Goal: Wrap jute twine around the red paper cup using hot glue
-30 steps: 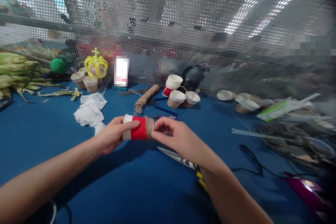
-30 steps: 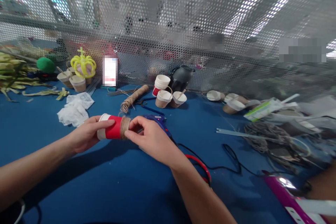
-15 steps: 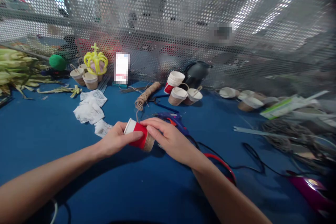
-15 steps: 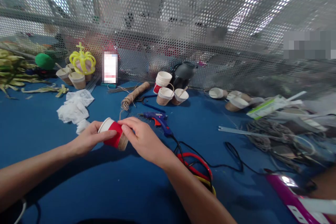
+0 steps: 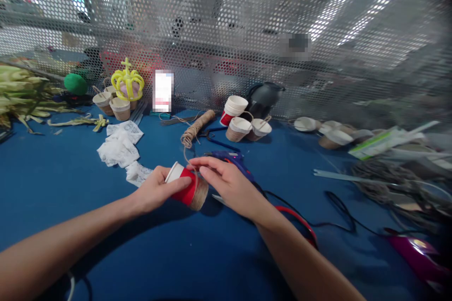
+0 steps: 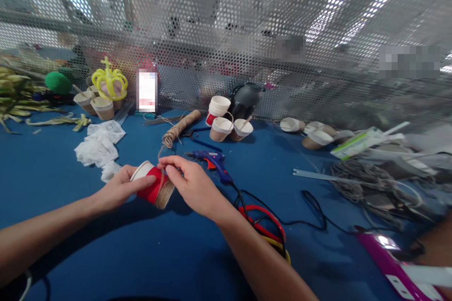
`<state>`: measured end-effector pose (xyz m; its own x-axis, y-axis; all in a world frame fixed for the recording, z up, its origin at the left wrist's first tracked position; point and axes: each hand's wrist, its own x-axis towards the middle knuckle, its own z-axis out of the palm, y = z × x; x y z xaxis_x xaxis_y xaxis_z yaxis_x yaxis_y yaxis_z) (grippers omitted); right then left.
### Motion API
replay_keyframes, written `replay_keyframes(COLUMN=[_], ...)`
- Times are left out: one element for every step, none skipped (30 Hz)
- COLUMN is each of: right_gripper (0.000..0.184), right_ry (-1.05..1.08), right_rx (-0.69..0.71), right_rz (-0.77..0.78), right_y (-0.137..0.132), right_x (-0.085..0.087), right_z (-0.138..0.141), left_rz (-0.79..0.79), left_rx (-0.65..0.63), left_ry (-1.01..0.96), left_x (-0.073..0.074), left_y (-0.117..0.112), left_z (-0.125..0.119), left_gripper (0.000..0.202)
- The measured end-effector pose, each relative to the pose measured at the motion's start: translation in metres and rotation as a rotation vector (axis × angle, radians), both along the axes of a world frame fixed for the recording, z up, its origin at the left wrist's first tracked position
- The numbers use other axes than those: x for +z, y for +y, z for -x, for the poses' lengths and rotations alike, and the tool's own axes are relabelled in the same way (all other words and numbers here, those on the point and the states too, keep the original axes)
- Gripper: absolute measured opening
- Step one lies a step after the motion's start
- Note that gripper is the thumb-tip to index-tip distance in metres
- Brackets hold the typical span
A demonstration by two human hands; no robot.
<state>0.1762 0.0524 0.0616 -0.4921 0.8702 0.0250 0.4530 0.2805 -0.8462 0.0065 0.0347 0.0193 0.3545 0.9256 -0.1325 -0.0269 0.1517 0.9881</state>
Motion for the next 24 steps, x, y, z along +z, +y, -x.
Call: replay_keyframes(right_gripper=[0.025,0.025,0.026,0.026,0.026,0.026,0.025,0.025,0.026,0.026,0.026,0.027,0.027,0.027,0.027,0.027,0.027,0.026,0.026,0.025,0.025,0.025,0.024,0.025], right_ry=[0.036,0.061,0.076,0.082,0.083,0.085,0.088,0.093,0.099,0.104,0.106,0.103,0.093,0.079,0.063,0.044,0.027,0.011,-0.004,-0.019,-0.035,-0.052,-0.071,-0.089], right_rx=[0.01,0.018,0.021,0.021,0.02,0.02,0.021,0.027,0.034,0.041,0.046,0.048,0.049,0.05,0.053,0.059,0.065,0.07,0.074,0.077,0.079,0.08,0.083,0.087], right_rz=[0.005,0.004,-0.004,-0.019,-0.039,-0.061,-0.083,-0.101,-0.118,-0.134,-0.149,-0.165,-0.178,-0.189,-0.196,-0.199,-0.203,-0.207,-0.212,-0.217,-0.222,-0.226,-0.23,-0.233], right_y=[-0.002,-0.003,-0.004,-0.004,-0.004,-0.004,-0.003,-0.002,-0.001,0.001,0.001,0.002,0.002,0.002,0.002,0.002,0.002,0.002,0.002,0.003,0.003,0.003,0.003,0.002], right_x=[0.0,0.0,-0.001,-0.002,-0.004,-0.006,-0.008,-0.01,-0.012,-0.013,-0.014,-0.015,-0.015,-0.015,-0.014,-0.014,-0.013,-0.014,-0.014,-0.015,-0.017,-0.019,-0.021,-0.022], right_z=[0.001,0.002,0.003,0.004,0.005,0.005,0.006,0.007,0.008,0.009,0.01,0.01,0.011,0.011,0.011,0.011,0.011,0.011,0.01,0.01,0.01,0.01,0.011,0.011], left_rz=[-0.005,-0.011,-0.017,-0.021,-0.02,-0.018,-0.017,-0.016,-0.014,-0.011,-0.006,0.004,0.019,0.038,0.059,0.081,0.101,0.121,0.132,0.132,0.138,0.138,0.13,0.117], left_rx=[-0.001,-0.002,-0.006,-0.008,-0.011,-0.013,-0.016,-0.019,-0.025,-0.039,-0.061,-0.088,-0.12,-0.146,-0.166,-0.175,-0.174,-0.168,-0.155,-0.136,-0.116,-0.096,-0.089,-0.076], left_ry=[0.025,0.046,0.062,0.068,0.068,0.065,0.063,0.062,0.065,0.077,0.099,0.132,0.167,0.2,0.224,0.238,0.248,0.255,0.269,0.299,0.324,0.323,0.306,0.292], left_x=[0.0,0.0,0.0,-0.001,-0.002,-0.003,-0.003,-0.004,-0.004,-0.003,-0.003,-0.001,0.0,0.002,0.003,0.003,0.002,0.001,-0.001,-0.003,-0.006,-0.008,-0.011,-0.013], left_y=[0.0,0.0,0.0,0.0,0.0,0.0,0.001,0.001,0.001,0.002,0.003,0.004,0.005,0.006,0.008,0.009,0.011,0.012,0.014,0.015,0.015,0.016,0.016,0.016], left_z=[0.0,0.0,-0.001,-0.001,-0.002,-0.002,-0.003,-0.003,-0.003,-0.003,-0.003,-0.002,-0.001,-0.001,-0.001,-0.001,-0.002,-0.002,-0.003,-0.005,-0.006,-0.007,-0.008,-0.009], left_gripper=[0.031,0.032,0.033,0.034,0.035,0.036,0.036,0.037,0.037,0.036,0.037,0.037,0.038,0.038,0.038,0.038,0.037,0.036,0.035,0.035,0.035,0.035,0.035,0.036])
